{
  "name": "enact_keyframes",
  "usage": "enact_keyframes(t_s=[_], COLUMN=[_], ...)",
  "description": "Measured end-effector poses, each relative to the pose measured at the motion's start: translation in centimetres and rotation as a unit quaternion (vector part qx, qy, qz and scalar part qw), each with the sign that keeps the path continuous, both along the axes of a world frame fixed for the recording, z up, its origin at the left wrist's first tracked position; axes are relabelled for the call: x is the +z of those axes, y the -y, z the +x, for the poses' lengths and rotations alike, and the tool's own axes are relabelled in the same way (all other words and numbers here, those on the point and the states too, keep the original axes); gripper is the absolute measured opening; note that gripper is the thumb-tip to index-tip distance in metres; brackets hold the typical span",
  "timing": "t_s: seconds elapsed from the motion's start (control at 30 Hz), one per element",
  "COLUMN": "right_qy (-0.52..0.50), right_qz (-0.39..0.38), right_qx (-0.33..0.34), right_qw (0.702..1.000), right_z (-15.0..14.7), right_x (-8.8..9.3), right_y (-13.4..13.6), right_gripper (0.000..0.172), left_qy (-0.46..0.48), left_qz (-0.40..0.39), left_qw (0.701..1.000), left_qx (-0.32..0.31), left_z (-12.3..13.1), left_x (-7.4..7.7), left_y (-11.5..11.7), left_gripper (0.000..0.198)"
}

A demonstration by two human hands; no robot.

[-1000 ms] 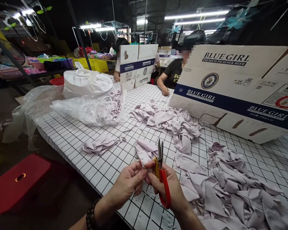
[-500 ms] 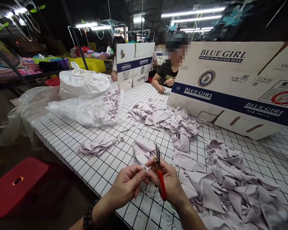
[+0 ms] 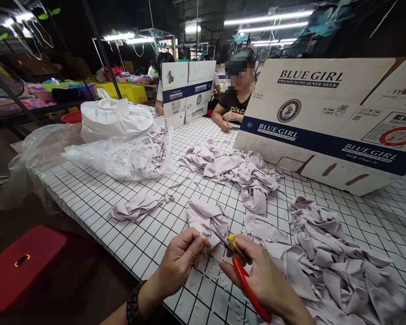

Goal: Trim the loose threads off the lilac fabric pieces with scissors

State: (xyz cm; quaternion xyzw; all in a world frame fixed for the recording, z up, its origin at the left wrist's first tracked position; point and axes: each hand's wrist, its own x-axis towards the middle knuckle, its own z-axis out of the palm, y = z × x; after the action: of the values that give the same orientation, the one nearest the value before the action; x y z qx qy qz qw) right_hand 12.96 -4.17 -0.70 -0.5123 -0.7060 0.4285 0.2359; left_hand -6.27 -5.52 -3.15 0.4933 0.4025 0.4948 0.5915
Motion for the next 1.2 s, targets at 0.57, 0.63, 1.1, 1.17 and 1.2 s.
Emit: enact_keyframes(t_s=[0.57,0.63,1.1,1.17,1.2], right_qy=[0.19,0.181,0.227,0.257,0.267], right_qz=[0.086,0.074,0.025,0.049,0.055], right_qx=[-0.004,-0.007,-0.254,-0.265,-0.259], right_qw=[0.978,0.981,0.94,0.928,0.927], right_z=[0.3,0.5,5.4,4.1,3.0], right_x=[1.0,1.0,0.0,-0.4,-0.9], right_y=[1.4,1.4,-16.1,-20.7,-22.9], right_gripper=[0.024,0.026,0.039,0.04,0.039], left_qy=[-0.143,-0.136,0.098,0.094,0.083], left_qz=[0.119,0.104,-0.157,-0.179,-0.186], left_qw=[0.981,0.984,0.982,0.979,0.979], left_qx=[-0.055,-0.057,-0.037,-0.026,-0.02], left_z=[-0.2,-0.1,-0.1,-0.2,-0.2], left_x=[0.3,0.5,-6.1,-7.1,-7.5], left_y=[-0.1,-0.1,-2.9,-3.2,-3.4], left_gripper=[0.032,0.034,0.051,0.052,0.052])
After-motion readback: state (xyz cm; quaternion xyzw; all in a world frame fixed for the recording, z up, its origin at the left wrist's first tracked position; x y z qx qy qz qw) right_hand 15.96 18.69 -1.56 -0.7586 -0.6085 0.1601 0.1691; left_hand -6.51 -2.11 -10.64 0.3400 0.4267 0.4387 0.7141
